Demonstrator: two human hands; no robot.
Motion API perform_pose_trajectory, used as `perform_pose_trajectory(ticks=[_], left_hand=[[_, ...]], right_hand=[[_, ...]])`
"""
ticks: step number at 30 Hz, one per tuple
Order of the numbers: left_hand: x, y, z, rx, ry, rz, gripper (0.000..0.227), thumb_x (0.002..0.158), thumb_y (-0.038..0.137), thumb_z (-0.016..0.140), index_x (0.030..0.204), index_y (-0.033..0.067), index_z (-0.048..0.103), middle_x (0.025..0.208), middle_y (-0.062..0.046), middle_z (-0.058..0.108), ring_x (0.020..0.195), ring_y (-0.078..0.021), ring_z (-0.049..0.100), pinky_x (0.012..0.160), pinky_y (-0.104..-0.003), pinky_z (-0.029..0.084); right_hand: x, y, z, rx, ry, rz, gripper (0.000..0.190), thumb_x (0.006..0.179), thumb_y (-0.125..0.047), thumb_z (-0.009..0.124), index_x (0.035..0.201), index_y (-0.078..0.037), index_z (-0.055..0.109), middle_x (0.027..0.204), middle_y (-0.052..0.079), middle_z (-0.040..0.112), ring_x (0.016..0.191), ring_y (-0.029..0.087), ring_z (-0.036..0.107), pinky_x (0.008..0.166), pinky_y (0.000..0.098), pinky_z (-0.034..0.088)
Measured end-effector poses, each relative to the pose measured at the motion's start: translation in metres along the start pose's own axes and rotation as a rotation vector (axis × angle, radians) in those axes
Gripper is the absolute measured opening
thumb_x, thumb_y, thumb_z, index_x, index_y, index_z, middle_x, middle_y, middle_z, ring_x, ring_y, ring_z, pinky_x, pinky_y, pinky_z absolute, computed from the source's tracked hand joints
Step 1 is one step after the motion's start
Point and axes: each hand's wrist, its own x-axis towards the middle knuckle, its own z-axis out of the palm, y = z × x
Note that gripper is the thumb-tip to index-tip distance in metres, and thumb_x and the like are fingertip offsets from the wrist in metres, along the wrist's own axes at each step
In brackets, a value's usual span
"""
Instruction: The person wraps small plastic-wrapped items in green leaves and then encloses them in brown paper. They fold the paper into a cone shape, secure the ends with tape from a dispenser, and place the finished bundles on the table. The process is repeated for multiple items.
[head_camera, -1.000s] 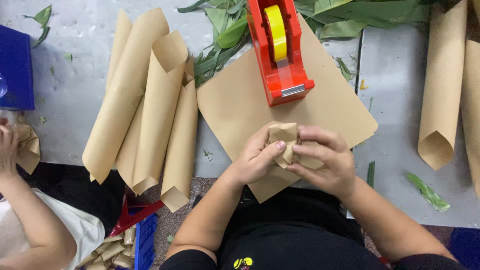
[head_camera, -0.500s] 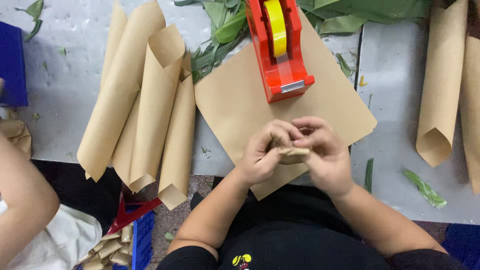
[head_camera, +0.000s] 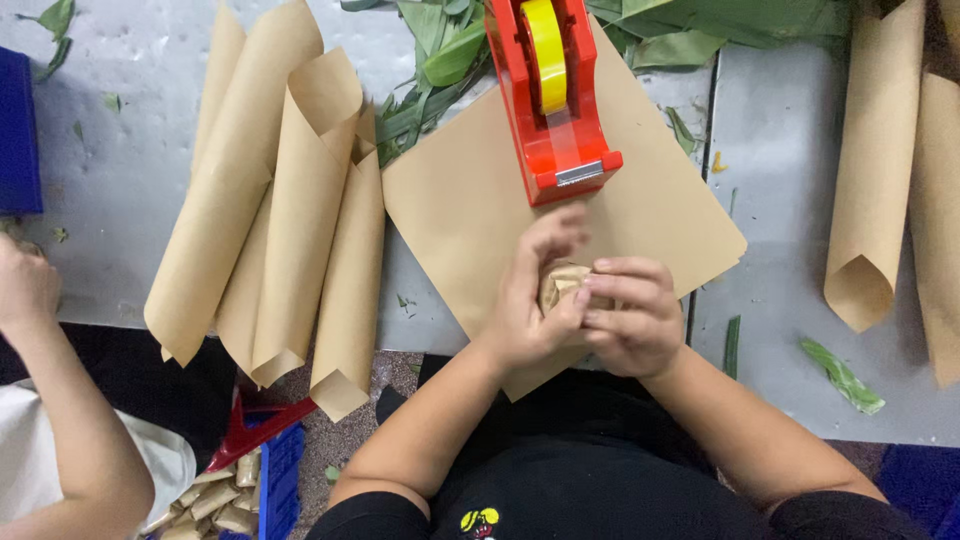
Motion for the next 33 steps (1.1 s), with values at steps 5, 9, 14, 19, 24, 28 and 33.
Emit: perform_pose_trajectory(ticks=[5,9,14,19,24,28,33], left_hand=[[0.013,-0.010,0.003,0.067,-0.076,0.103,0.042,0.088,0.039,0.062,0.109,0.0032,0.070,0.104,-0.012,0.074,0.093,-0.0246,0.072,0.087,-0.035,0.058],[0.030,-0.023,0.011,0.083,0.136,0.198,0.042,0.092,0.040,0.058,0.108,0.0026,0.069,0.102,-0.014,0.073,0.090,-0.0279,0.073,0.085,-0.036,0.058],[0.045,-0.035,0.017,0.204,0.260,0.281,0.045,0.092,0.042,0.054,0.109,0.0022,0.067,0.099,-0.014,0.072,0.089,-0.0274,0.072,0.084,-0.036,0.057],[0.041,-0.033,0.024,0.107,0.250,0.228,0.044,0.100,0.042,0.052,0.121,0.0036,0.056,0.107,-0.013,0.074,0.098,-0.0237,0.076,0.087,-0.032,0.060],[0.038,-0.024,0.023,-0.052,0.204,0.219,0.056,0.103,0.040,0.053,0.138,-0.0004,0.037,0.121,-0.015,0.068,0.108,-0.0218,0.070,0.099,-0.035,0.057],[0.045,-0.017,0.008,0.075,0.079,0.217,0.046,0.102,0.035,0.052,0.128,-0.0011,0.061,0.117,-0.015,0.073,0.108,-0.0234,0.074,0.099,-0.034,0.059],[0.043,-0.023,0.023,-0.055,0.266,0.104,0.040,0.102,0.028,0.052,0.124,-0.0030,0.062,0.116,-0.015,0.074,0.108,-0.0226,0.071,0.100,-0.035,0.057]], right_hand=[[0.047,0.030,-0.011,-0.157,0.111,0.437,0.024,0.113,-0.016,0.054,0.102,-0.002,0.071,0.108,0.013,0.066,0.103,0.028,0.063,0.088,0.0354,0.052],[0.101,0.079,-0.004,-0.209,-0.218,0.540,0.019,0.101,-0.022,0.072,0.098,-0.003,0.076,0.103,0.013,0.070,0.103,0.028,0.061,0.091,0.0392,0.046],[0.109,0.039,-0.014,-0.254,-0.211,0.429,0.015,0.098,-0.017,0.076,0.089,-0.005,0.078,0.097,0.010,0.070,0.099,0.028,0.059,0.090,0.0412,0.045],[0.057,-0.052,-0.041,-0.025,-0.180,0.701,0.011,0.092,-0.014,0.074,0.083,-0.007,0.075,0.094,0.005,0.066,0.094,0.021,0.061,0.086,0.0305,0.048],[0.023,-0.029,-0.016,0.012,-0.195,0.762,0.012,0.097,-0.013,0.070,0.094,-0.001,0.070,0.101,0.006,0.069,0.097,0.020,0.066,0.088,0.0315,0.051],[0.022,-0.006,-0.009,0.101,-0.224,0.806,0.017,0.095,-0.018,0.070,0.101,-0.002,0.069,0.095,0.009,0.067,0.085,0.021,0.067,0.075,0.0315,0.053],[0.019,-0.004,-0.007,-0.329,-0.127,0.510,0.022,0.094,-0.020,0.081,0.089,-0.003,0.067,0.080,0.011,0.064,0.071,0.025,0.063,0.065,0.0360,0.050]])
